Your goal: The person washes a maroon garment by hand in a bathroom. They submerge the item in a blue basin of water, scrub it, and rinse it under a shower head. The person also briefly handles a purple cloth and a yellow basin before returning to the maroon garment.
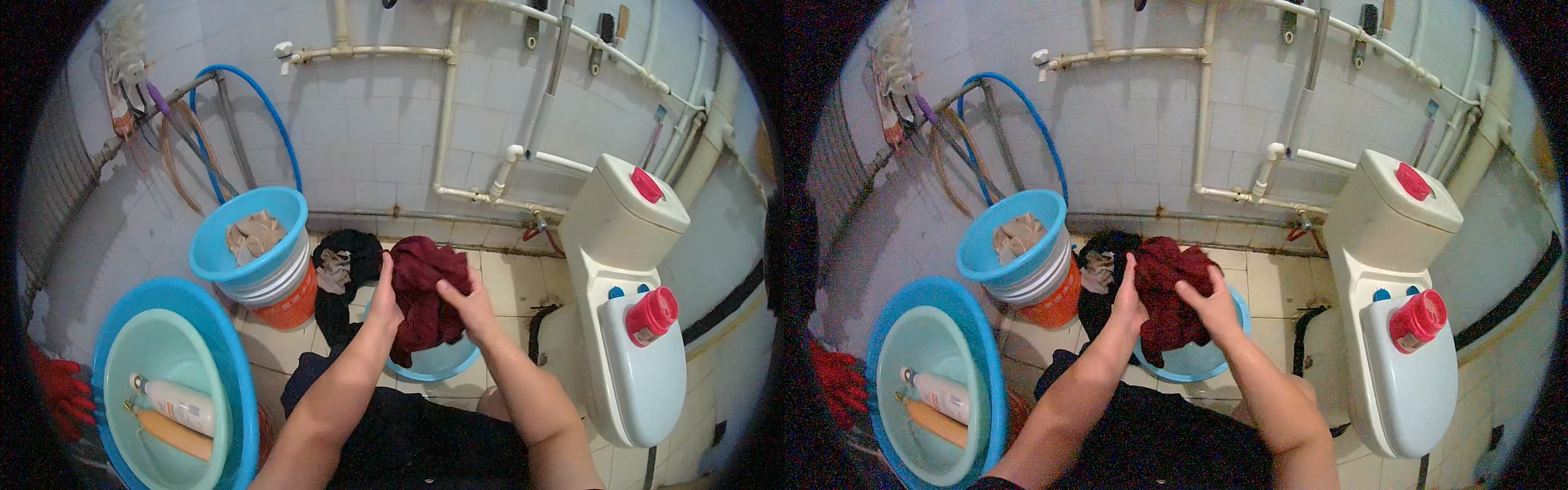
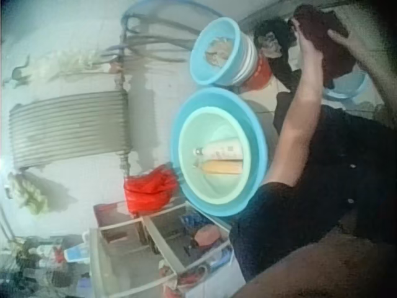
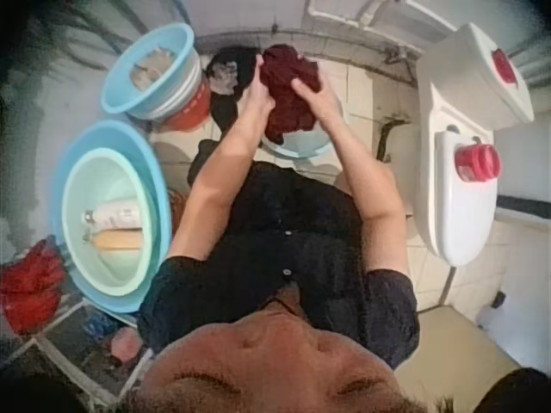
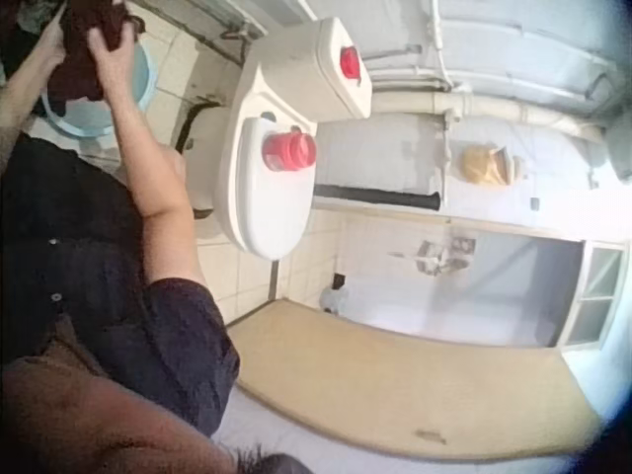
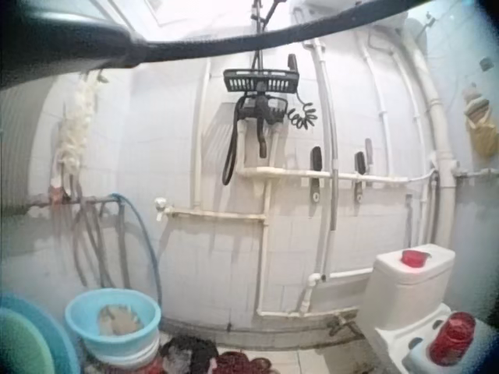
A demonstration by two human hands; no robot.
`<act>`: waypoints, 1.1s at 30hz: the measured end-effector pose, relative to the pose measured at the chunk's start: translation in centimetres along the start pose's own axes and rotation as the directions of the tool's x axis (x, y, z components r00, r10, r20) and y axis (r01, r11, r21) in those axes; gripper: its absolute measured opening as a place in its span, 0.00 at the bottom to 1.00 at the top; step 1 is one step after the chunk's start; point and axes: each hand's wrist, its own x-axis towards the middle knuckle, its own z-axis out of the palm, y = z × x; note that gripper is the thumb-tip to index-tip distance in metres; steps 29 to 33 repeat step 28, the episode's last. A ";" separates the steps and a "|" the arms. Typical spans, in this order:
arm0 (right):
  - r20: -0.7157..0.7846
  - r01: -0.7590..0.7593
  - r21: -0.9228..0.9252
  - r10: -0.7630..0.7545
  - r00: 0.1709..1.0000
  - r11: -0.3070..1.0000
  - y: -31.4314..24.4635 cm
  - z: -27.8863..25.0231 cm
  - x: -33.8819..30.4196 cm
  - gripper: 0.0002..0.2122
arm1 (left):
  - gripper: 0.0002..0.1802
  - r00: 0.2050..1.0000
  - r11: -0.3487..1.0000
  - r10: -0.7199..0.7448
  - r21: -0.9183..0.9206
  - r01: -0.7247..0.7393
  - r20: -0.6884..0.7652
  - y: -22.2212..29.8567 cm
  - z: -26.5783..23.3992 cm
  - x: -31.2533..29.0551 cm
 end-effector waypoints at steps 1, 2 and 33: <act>0.047 0.062 -0.216 -0.053 0.997 0.974 1.6 1.4 -0.8 0.24 | 0.32 0.999 0.999 0.020 -0.041 -0.021 -0.029 -0.9 -0.7 1.0; 0.033 0.039 -0.291 -0.030 0.999 0.956 1.9 1.8 -0.9 0.24 | 0.29 0.987 0.998 0.049 0.034 -0.044 -0.156 -2.1 -1.2 1.6; 0.023 -0.048 -0.974 0.309 0.951 0.220 27.8 -11.2 -3.2 0.30 | 0.21 0.971 0.894 0.220 0.417 -0.164 -0.090 4.3 -0.7 0.9</act>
